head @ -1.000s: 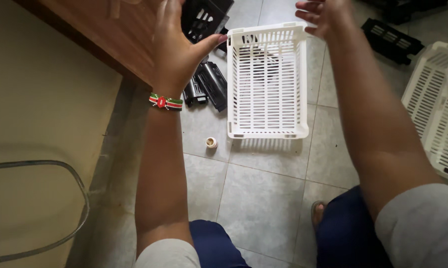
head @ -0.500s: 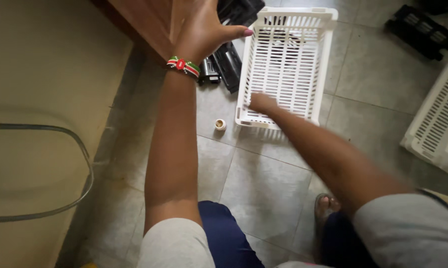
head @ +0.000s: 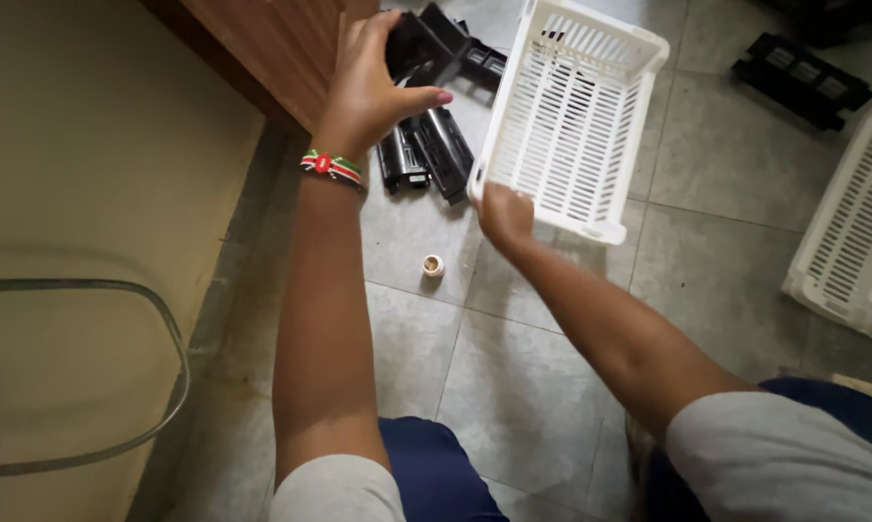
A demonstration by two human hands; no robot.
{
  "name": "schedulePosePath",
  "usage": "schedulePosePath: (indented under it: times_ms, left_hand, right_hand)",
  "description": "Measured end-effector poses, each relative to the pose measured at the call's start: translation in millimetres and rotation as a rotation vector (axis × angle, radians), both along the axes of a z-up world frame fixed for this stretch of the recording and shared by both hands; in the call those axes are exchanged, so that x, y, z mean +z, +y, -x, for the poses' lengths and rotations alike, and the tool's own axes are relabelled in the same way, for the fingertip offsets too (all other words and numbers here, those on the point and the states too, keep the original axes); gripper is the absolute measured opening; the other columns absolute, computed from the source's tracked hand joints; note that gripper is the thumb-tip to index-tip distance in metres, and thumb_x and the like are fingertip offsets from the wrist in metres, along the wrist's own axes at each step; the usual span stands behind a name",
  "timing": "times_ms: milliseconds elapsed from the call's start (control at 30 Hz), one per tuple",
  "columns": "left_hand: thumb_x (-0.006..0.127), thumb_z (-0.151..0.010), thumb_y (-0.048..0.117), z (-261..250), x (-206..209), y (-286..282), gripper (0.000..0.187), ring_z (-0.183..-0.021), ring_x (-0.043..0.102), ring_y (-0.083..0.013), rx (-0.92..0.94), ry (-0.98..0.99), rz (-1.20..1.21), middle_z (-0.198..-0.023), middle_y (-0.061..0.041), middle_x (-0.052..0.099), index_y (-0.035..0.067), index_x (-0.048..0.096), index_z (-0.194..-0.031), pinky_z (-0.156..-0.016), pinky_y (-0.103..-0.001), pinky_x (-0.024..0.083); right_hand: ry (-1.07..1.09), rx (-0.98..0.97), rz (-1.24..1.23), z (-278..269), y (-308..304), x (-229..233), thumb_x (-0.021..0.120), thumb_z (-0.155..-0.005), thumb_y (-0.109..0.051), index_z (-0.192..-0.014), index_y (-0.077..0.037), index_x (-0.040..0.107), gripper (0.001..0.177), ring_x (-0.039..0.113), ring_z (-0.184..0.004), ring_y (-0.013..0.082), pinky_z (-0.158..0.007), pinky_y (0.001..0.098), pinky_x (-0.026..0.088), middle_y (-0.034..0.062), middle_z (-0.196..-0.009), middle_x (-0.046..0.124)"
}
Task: The person sits on the floor and applies a substance from a small tube onto black plastic components using a small stick. They then insert these components into slots on a white plastic basket and press them into place.
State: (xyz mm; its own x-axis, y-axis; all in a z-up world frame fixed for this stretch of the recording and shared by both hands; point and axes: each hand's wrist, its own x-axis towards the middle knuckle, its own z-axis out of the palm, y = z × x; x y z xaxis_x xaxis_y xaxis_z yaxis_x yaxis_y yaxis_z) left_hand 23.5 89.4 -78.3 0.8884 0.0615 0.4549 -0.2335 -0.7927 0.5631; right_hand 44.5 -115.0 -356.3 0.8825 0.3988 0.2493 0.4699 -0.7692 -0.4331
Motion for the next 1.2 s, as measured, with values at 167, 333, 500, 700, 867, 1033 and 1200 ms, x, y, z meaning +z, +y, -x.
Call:
schedulePosePath:
  times_ms: [167,333,500,700,867,1033,1200]
  left_hand:
    - [0.105,-0.068,0.035,-9,-3,3,0.098,-0.129,0.057,-0.0299,0.001,-0.008,0.090,-0.135,-0.015,0.053,-0.001,0.052,-0.141,-0.114,-0.037,0.047]
    - [0.105,-0.070,0.033,-10,6,-15,0.103,-0.133,0.056,-0.0299,-0.003,-0.153,0.121,-0.139,-0.014,0.051,0.000,0.045,-0.148,-0.114,-0.039,0.048]
    - [0.104,-0.075,0.037,7,42,-43,0.102,-0.137,0.054,-0.0296,-0.055,-0.245,0.064,-0.144,-0.014,0.050,0.005,0.045,-0.152,-0.117,-0.040,0.047]
    - [0.102,-0.073,0.051,26,88,-79,0.104,-0.131,0.058,-0.0267,-0.081,-0.229,-0.020,-0.140,-0.011,0.051,0.013,0.047,-0.153,-0.114,-0.041,0.050]
    - [0.101,-0.067,0.057,36,101,-106,0.110,-0.126,0.053,-0.0289,0.065,-0.234,-0.298,-0.131,-0.009,0.050,0.012,0.048,-0.153,-0.105,-0.055,0.038]
    - [0.099,-0.065,0.049,45,108,-117,0.106,-0.124,0.051,-0.0263,0.104,-0.266,-0.403,-0.125,-0.006,0.049,0.014,0.049,-0.152,-0.113,-0.056,0.033]
    - [0.098,-0.066,0.047,50,111,-122,0.106,-0.128,0.048,-0.0271,0.152,-0.254,-0.496,-0.126,-0.007,0.048,0.013,0.047,-0.153,-0.117,-0.057,0.030]
  right_hand:
    - [-0.070,-0.165,-0.262,-64,0,92,0.074,-0.095,-0.041,-0.090,-0.005,0.064,0.037,0.064,-0.076,0.0413,-0.063,0.0533,0.046,0.0175,-0.082,0.069]
    - [0.075,-0.091,-0.411,-113,-25,185,0.072,-0.092,-0.042,-0.109,-0.006,0.068,0.039,0.069,-0.073,0.0250,-0.061,0.0433,0.051,0.0126,-0.088,0.073]
    - [0.347,0.259,-0.789,-122,-93,277,0.070,-0.101,-0.043,-0.118,-0.002,0.067,0.044,0.070,-0.084,0.0153,-0.076,0.0313,0.058,0.0077,-0.099,0.074]
    - [0.393,0.547,-1.007,-100,-116,315,0.066,-0.111,-0.045,-0.132,0.002,0.064,0.052,0.066,-0.102,0.0137,-0.092,0.0283,0.054,0.0083,-0.115,0.070]
    - [0.589,0.646,-1.238,-87,-104,328,0.060,-0.109,-0.043,-0.132,0.002,0.062,0.050,0.067,-0.095,0.0155,-0.086,0.0306,0.057,0.0081,-0.110,0.071]
    - [0.661,0.664,-1.279,-82,-90,330,0.055,-0.111,-0.038,-0.130,0.001,0.063,0.045,0.070,-0.094,0.0126,-0.082,0.0284,0.059,0.0072,-0.112,0.072]
    - [0.631,0.654,-1.259,-79,-83,326,0.056,-0.113,-0.037,-0.128,0.001,0.064,0.041,0.069,-0.088,0.0115,-0.075,0.0272,0.058,0.0061,-0.106,0.072]
